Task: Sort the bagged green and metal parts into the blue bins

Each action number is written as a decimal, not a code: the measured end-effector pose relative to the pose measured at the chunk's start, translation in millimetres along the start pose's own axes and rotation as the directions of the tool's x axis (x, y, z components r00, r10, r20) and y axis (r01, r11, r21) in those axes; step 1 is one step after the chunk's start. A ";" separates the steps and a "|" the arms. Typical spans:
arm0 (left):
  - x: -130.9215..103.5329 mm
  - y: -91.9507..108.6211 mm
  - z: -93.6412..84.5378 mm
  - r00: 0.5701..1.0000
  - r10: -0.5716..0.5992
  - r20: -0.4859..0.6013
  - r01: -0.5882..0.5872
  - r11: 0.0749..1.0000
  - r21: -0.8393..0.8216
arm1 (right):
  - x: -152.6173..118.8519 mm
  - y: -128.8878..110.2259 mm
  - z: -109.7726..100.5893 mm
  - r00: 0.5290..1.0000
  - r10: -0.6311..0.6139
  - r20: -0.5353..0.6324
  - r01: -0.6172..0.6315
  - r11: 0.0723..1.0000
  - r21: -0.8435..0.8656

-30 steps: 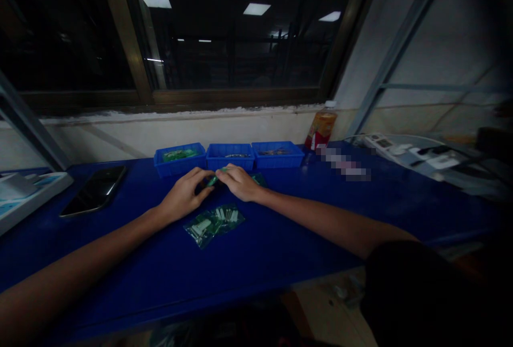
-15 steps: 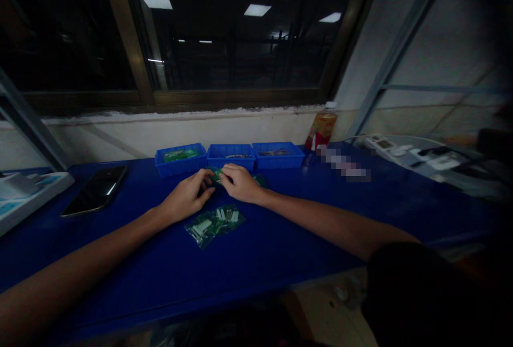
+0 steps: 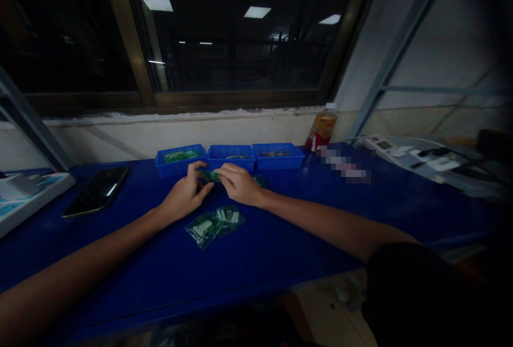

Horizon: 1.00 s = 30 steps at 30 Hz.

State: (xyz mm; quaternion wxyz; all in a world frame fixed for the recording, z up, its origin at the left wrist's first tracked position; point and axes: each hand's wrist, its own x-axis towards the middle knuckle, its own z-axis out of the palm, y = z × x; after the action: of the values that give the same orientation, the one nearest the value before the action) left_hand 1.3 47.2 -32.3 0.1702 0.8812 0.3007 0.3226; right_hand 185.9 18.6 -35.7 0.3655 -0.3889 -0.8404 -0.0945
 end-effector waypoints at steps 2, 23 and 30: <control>1.1 1.4 -1.9 0.998 -0.006 0.062 0.005 1.000 0.025 | -0.6 -1.1 -0.2 0.997 -0.056 0.053 0.057 0.998 -0.014; 12.3 -65.9 -60.4 0.935 -0.279 -0.217 0.352 0.679 0.644 | 1.3 -4.3 -2.0 0.986 0.129 0.107 -0.115 0.985 -0.127; 1.9 -72.7 -44.0 0.950 -0.283 -0.132 0.297 0.688 0.662 | 1.9 -8.8 -6.3 0.958 0.206 0.199 -0.167 0.966 -0.197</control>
State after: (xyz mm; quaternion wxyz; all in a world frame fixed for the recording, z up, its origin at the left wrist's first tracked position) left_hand -57.6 108.5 -35.0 -0.1147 0.8205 0.5339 0.1690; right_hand 182.1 11.0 -28.8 0.2425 -0.5057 -0.8229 -0.0911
